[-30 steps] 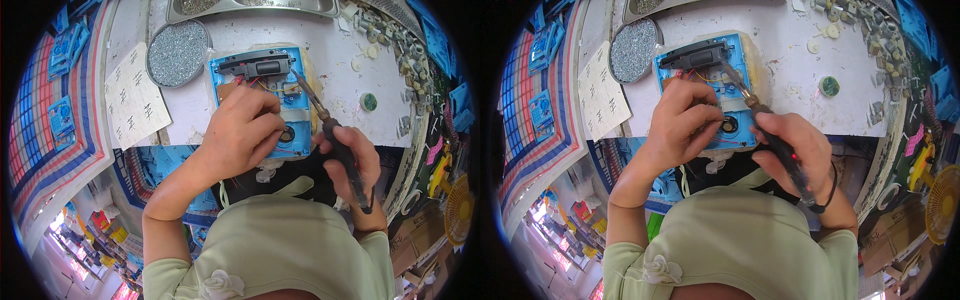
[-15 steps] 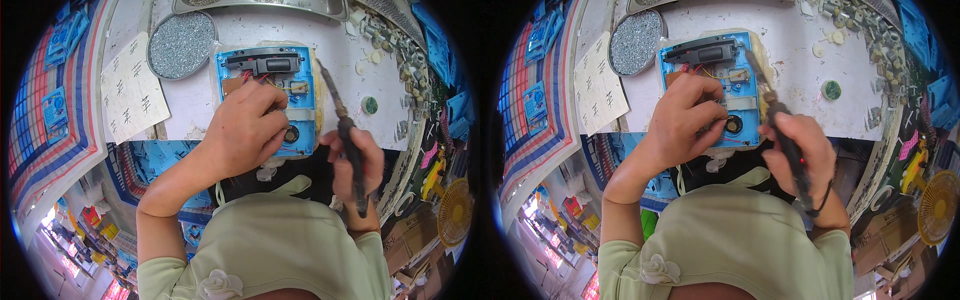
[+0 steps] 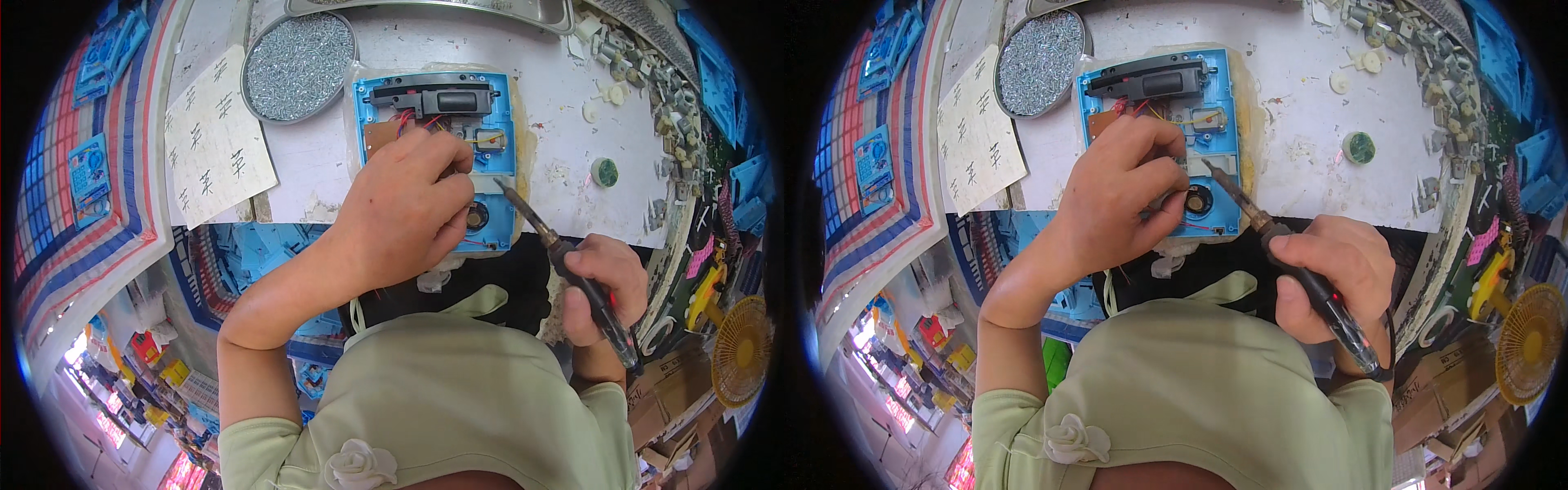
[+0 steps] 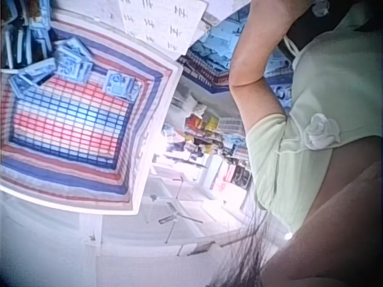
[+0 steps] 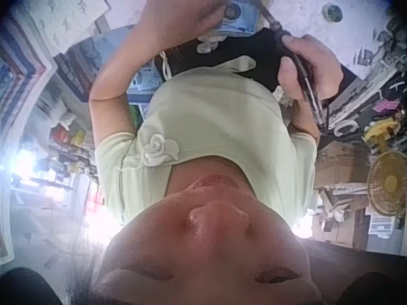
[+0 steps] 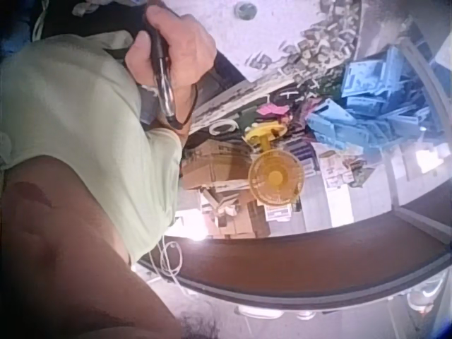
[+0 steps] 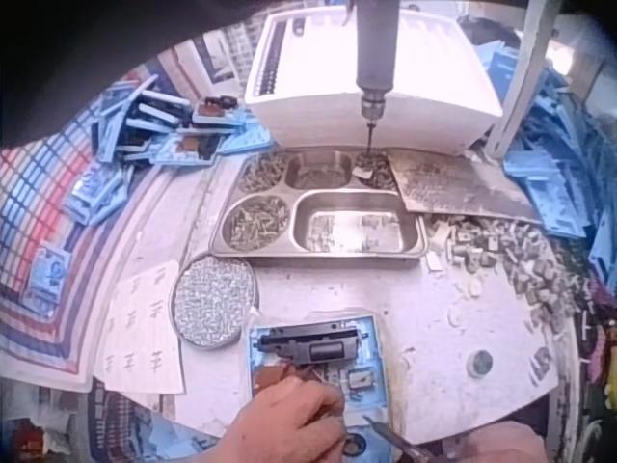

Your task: Assembling and soldering components inside a blue electronic device housing.

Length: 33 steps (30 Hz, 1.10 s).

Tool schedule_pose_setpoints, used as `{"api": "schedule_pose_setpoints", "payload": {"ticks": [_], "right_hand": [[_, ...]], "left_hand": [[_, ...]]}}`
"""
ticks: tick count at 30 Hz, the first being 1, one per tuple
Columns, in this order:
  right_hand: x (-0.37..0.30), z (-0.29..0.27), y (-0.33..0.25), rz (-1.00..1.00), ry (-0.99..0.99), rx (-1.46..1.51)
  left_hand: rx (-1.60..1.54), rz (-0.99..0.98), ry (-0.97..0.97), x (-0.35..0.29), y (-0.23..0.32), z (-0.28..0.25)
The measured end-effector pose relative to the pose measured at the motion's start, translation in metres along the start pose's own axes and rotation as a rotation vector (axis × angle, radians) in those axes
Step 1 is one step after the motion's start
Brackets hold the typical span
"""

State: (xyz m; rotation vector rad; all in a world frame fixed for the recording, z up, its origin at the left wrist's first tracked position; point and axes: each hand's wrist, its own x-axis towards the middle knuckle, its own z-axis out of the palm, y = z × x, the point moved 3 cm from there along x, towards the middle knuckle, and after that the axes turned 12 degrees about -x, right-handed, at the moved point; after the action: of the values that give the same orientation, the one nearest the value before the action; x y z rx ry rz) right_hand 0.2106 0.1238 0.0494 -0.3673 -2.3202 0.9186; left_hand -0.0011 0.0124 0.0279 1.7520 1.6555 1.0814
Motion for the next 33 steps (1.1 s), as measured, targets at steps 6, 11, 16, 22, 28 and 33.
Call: {"api": "schedule_pose_setpoints", "payload": {"ticks": [6,11,16,22,28,33], "right_hand": [[-0.004,0.009,0.003,0.134,0.038,0.141],[-0.006,0.037,0.001,0.173,-0.073,0.054],[-0.014,0.059,-0.001,0.028,-0.098,-0.111],[-0.014,0.05,0.003,0.037,-0.033,-0.084],[-0.013,0.042,0.006,0.015,0.014,-0.036],[-0.017,0.044,0.007,0.028,0.019,0.009]], "left_hand": [[-0.021,-0.002,0.016,-0.002,-0.001,0.0],[-0.031,0.007,0.013,-0.003,-0.002,-0.001],[-0.04,0.009,0.029,-0.005,-0.002,-0.004],[-0.033,0.009,0.003,-0.005,-0.003,-0.002],[0.002,0.066,0.023,-0.009,-0.006,0.003],[0.111,0.048,0.065,-0.013,-0.003,0.014]]}}
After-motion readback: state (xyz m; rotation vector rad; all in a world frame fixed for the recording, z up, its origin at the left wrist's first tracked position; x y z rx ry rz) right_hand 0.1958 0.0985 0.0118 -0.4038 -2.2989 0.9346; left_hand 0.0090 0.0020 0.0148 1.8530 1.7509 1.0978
